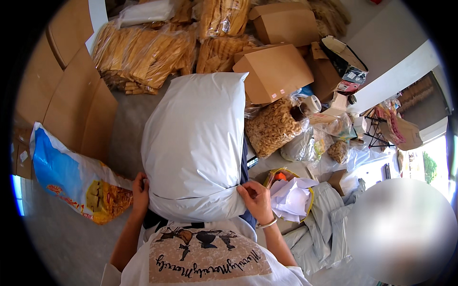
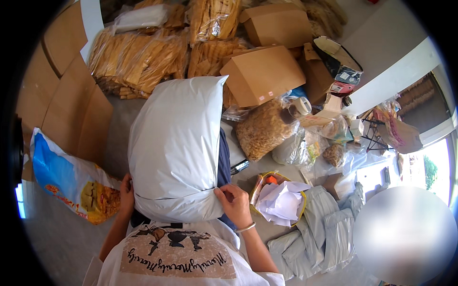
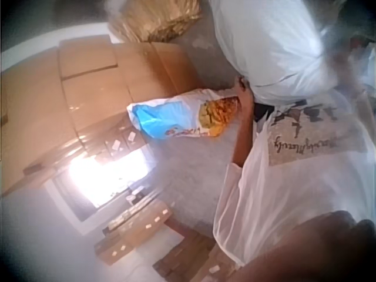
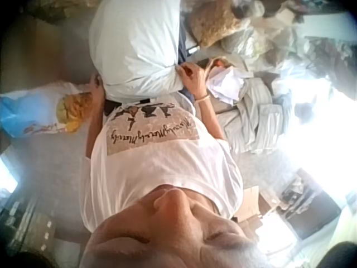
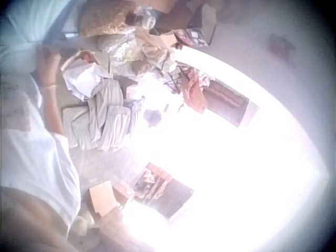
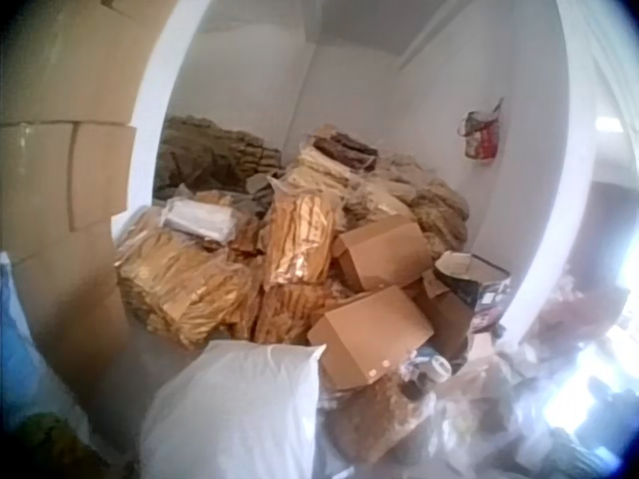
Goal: The person sits on the floor in a storage room and packs packages of crackers into white poly mailers. They place the items inside, fold the top flaps, and seal the bags. Later, they pick up a yellow bucket containing packing materials and walk across the room.
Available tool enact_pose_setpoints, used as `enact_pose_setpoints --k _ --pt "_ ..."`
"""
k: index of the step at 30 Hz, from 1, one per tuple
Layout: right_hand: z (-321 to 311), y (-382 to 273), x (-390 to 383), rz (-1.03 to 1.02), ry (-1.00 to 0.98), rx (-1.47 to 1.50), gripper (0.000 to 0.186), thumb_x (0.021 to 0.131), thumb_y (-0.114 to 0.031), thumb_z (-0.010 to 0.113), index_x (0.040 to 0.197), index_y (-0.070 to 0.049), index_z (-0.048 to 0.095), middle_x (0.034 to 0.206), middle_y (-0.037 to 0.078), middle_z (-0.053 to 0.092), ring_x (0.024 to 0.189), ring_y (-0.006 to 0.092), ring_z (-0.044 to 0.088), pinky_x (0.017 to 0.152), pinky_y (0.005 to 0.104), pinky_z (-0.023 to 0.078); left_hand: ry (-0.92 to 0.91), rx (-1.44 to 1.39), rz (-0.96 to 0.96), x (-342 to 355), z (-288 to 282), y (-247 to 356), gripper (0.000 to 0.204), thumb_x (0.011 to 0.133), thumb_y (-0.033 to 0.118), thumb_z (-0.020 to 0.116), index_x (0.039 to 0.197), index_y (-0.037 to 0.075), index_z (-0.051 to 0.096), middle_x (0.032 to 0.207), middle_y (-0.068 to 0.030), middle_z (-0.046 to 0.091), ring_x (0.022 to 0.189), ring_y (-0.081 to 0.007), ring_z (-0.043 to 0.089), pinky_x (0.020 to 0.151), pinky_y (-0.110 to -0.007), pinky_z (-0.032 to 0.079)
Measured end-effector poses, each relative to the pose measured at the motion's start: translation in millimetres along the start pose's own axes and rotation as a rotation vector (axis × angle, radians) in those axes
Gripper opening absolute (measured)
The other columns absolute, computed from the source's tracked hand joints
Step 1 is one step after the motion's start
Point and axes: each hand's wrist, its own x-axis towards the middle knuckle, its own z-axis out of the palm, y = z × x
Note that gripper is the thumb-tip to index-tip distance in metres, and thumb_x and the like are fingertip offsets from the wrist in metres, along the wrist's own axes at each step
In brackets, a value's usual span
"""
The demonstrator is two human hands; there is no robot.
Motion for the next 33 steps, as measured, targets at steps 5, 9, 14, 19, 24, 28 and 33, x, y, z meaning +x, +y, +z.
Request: enact_pose_setpoints --k 5,9,14,19,24,28,33 --pt "6.2 -3.5 6.5 -0.121 -0.059 -0.161 0.019 0.088 -0.015 0.057 0.081 0.003 0.055 0.069 0.018 0.056 0.062 0.0359 0.052 0.061 0.0363 0.042 0.014 -0.012 -0.036 0.0 -0.3 -4.6 0.014 0.086 -0.007 0.044 0.098 -0.002 0.046 0.091 -0.0066 0.05 0.091 -0.0127 0.047 0.086 -0.022 0.034" --pt "-4.0 -3.9 6.6 -0.153 0.05 -0.307 0.019 0.088 -0.016 0.057 0.085 0.002 0.056 0.07 0.018 0.057 0.064 0.0361 0.054 0.059 0.0377 0.043 0.03 0.034 -0.017 -5.1 -4.9 -13.4 0.023 0.086 -0.007 0.044 0.108 -0.001 0.046 0.102 -0.0096 0.05 0.101 -0.0176 0.048 0.093 -0.027 0.034" --pt "-12.7 -40.8 -6.4 0.038 -0.028 -0.091 0.032 0.082 -0.027 0.066 0.091 0.002 0.056 0.065 0.017 0.055 0.059 0.0332 0.054 0.056 0.0384 0.042 0.027 0.021 0.063 -11.2 -3.0 21.1 0.041 0.088 -0.004 0.046 0.128 0.003 0.04 0.122 -0.0136 0.045 0.116 -0.0236 0.043 0.101 -0.032 0.031" --pt "15.4 -28.2 -2.5 0.052 -0.183 -0.228 0.047 0.077 -0.038 0.072 0.08 0.004 0.051 0.059 0.019 0.05 0.051 0.0241 0.052 0.053 0.036 0.043 -0.112 0.089 0.133 -18.1 -10.0 64.0 0.067 0.076 0.017 0.062 0.134 0.0 0.033 0.13 -0.015 0.043 0.12 -0.0248 0.042 0.102 -0.034 0.031" --pt "18.8 4.2 -5.7 0.319 -0.265 0.546 0.04 0.089 -0.032 0.061 0.104 0.005 0.058 0.085 0.003 0.063 0.074 0.0074 0.054 0.066 0.0242 0.046 -0.279 -0.069 -0.17 -23.6 -5.9 96.6 0.09 0.063 0.027 0.074 0.137 -0.002 0.031 0.132 -0.016 0.046 0.12 -0.0265 0.045 0.102 -0.036 0.034" --pt "2.0 -9.4 7.4 0.467 -0.514 0.885 0.048 0.086 -0.036 0.065 0.11 0.004 0.057 0.098 0.003 0.062 0.086 0.0083 0.056 0.074 0.0238 0.047 -0.2 -0.518 -0.378 -22.2 0.7 116.0 0.085 0.056 0.013 0.068 0.133 -0.002 0.036 0.119 -0.0171 0.055 0.107 -0.0317 0.055 0.095 -0.039 0.042" --pt "-14.2 -10.7 14.3 0.341 -0.476 0.859 0.06 0.081 -0.035 0.071 0.123 0.002 0.049 0.108 0.004 0.06 0.094 0.0093 0.057 0.078 0.0235 0.048 -0.253 -0.465 -0.24 -25.5 28.5 178.3 0.086 0.061 0.026 0.065 0.135 -0.003 0.032 0.127 -0.019 0.047 0.111 -0.0301 0.052 0.092 -0.038 0.043"
